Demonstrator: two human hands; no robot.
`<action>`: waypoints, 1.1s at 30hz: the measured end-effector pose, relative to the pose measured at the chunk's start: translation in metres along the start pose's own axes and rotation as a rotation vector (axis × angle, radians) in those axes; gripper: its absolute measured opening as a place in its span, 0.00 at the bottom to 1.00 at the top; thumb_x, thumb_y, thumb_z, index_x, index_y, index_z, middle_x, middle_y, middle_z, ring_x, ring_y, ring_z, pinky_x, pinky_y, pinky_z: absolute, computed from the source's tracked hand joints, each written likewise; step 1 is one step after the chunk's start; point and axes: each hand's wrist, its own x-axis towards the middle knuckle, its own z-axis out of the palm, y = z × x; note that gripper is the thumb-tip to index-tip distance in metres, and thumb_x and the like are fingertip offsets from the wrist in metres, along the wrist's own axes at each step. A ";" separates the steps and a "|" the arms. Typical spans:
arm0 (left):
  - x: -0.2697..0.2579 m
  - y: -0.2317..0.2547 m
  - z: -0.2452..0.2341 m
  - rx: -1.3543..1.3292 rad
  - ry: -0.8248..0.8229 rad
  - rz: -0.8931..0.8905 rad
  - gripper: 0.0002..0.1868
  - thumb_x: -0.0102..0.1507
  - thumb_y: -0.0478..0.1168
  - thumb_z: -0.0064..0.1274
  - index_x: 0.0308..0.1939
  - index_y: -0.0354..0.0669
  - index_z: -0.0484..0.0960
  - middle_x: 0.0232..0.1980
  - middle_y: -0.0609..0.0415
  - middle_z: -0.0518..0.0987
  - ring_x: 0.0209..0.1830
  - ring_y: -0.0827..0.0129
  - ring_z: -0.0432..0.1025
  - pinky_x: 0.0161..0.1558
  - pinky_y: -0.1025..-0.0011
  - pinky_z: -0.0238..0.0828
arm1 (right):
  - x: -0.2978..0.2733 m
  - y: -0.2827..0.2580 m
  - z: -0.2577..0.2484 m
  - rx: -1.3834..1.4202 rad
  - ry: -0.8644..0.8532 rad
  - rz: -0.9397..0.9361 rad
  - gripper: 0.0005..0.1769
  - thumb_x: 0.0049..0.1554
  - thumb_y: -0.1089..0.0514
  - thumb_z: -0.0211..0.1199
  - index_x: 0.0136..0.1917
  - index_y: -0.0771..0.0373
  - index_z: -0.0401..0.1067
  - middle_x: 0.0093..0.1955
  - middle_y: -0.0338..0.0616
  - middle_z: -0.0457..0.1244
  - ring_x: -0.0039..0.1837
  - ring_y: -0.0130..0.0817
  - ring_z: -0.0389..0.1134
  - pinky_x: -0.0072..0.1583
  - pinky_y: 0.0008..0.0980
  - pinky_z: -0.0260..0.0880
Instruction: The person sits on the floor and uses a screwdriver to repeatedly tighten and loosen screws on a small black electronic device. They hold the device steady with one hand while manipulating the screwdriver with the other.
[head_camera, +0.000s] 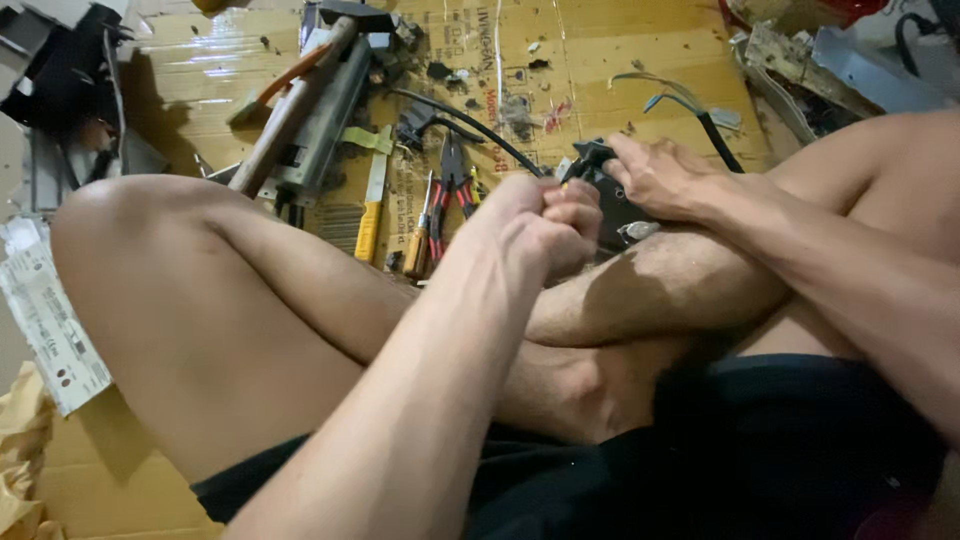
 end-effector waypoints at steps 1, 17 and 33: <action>-0.009 -0.001 0.005 0.112 -0.019 0.042 0.14 0.71 0.41 0.33 0.33 0.36 0.64 0.27 0.63 0.61 0.16 0.89 0.60 0.14 0.95 0.45 | -0.004 0.002 -0.001 0.011 0.029 -0.080 0.20 0.66 0.32 0.42 0.68 0.31 0.61 0.64 0.47 0.68 0.67 0.53 0.67 0.64 0.61 0.67; -0.034 -0.021 -0.022 3.018 0.410 1.388 0.10 0.57 0.29 0.49 0.29 0.39 0.86 0.24 0.46 0.79 0.28 0.51 0.79 0.24 0.43 0.75 | -0.029 -0.037 -0.051 0.244 -0.191 -0.077 0.29 0.68 0.46 0.37 0.64 0.62 0.73 0.68 0.57 0.66 0.72 0.57 0.63 0.73 0.53 0.54; 0.005 0.018 -0.009 0.712 0.142 0.107 0.09 0.73 0.42 0.29 0.45 0.38 0.58 0.29 0.62 0.63 0.16 0.96 0.56 0.18 0.98 0.42 | -0.010 -0.014 -0.015 0.064 0.106 -0.135 0.20 0.70 0.44 0.47 0.69 0.52 0.64 0.64 0.66 0.66 0.69 0.64 0.65 0.68 0.71 0.56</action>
